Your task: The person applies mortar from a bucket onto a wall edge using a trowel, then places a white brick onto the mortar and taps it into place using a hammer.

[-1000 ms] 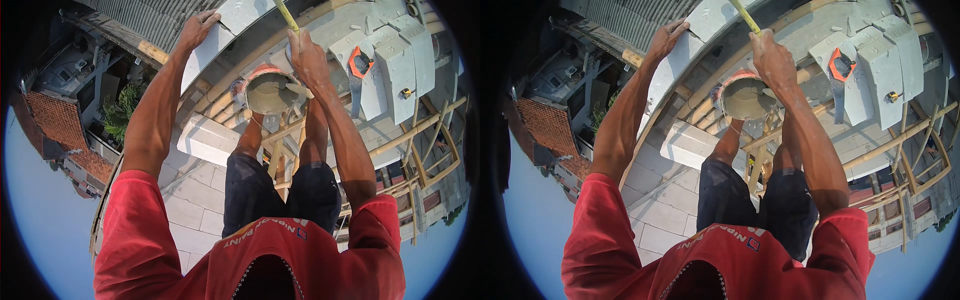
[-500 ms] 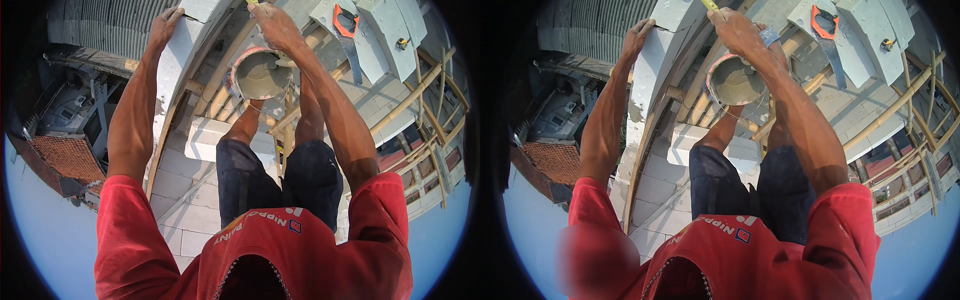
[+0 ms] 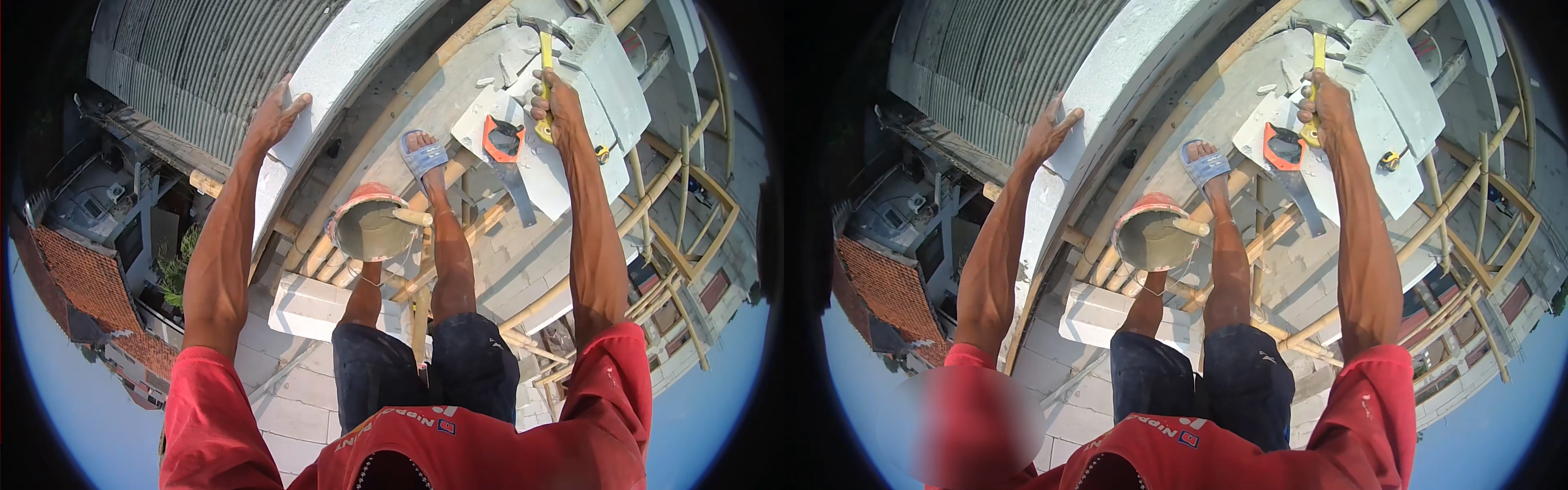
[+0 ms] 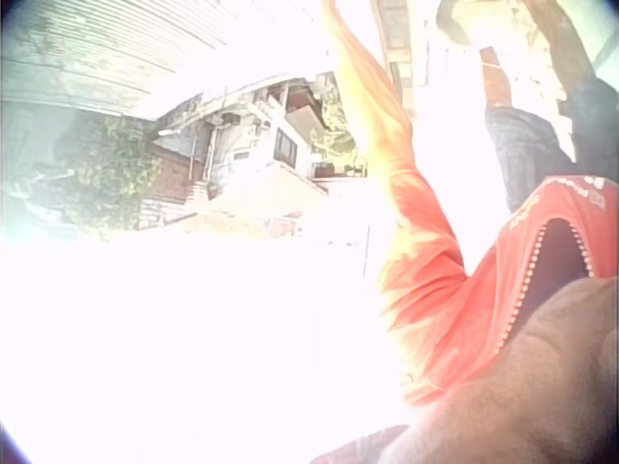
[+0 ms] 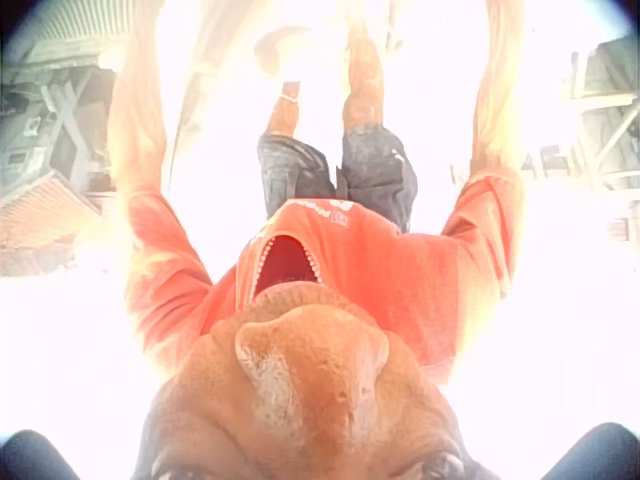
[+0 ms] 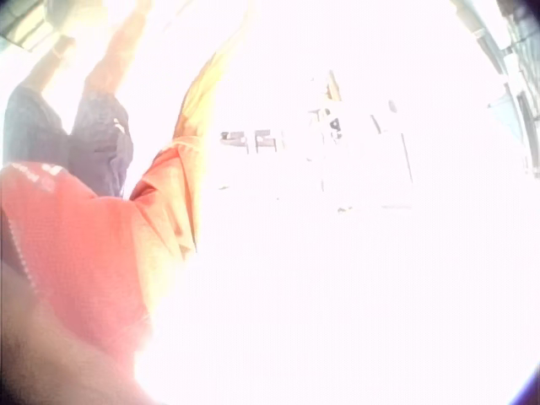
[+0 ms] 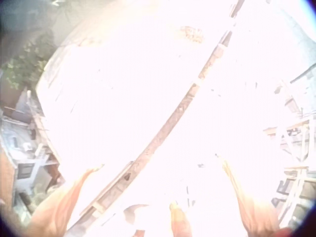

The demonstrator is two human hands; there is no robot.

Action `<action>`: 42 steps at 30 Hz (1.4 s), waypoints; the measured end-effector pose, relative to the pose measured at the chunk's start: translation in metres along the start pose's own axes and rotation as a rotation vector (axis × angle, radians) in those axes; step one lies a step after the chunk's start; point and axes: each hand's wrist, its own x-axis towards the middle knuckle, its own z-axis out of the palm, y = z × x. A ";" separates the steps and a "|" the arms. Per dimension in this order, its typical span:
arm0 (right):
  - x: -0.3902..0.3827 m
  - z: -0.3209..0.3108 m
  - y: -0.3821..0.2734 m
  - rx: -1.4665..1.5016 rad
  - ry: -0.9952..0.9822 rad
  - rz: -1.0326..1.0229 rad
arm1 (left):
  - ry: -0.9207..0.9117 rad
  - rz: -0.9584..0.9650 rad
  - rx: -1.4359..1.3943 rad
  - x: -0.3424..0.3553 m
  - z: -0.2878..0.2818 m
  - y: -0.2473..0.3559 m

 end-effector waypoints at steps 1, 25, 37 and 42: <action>0.028 -0.007 -0.027 0.018 -0.023 -0.008 | -0.057 -0.031 -0.015 0.005 0.003 0.000; 0.120 0.031 0.058 -0.752 0.114 -0.351 | -0.289 -0.245 -0.047 0.007 -0.003 0.035; 0.083 0.038 0.237 -1.136 0.475 -0.163 | -0.275 -0.116 -0.096 0.006 0.009 -0.009; 0.092 0.053 0.247 -1.257 0.467 -0.103 | -0.213 0.019 -0.066 -0.005 0.014 -0.009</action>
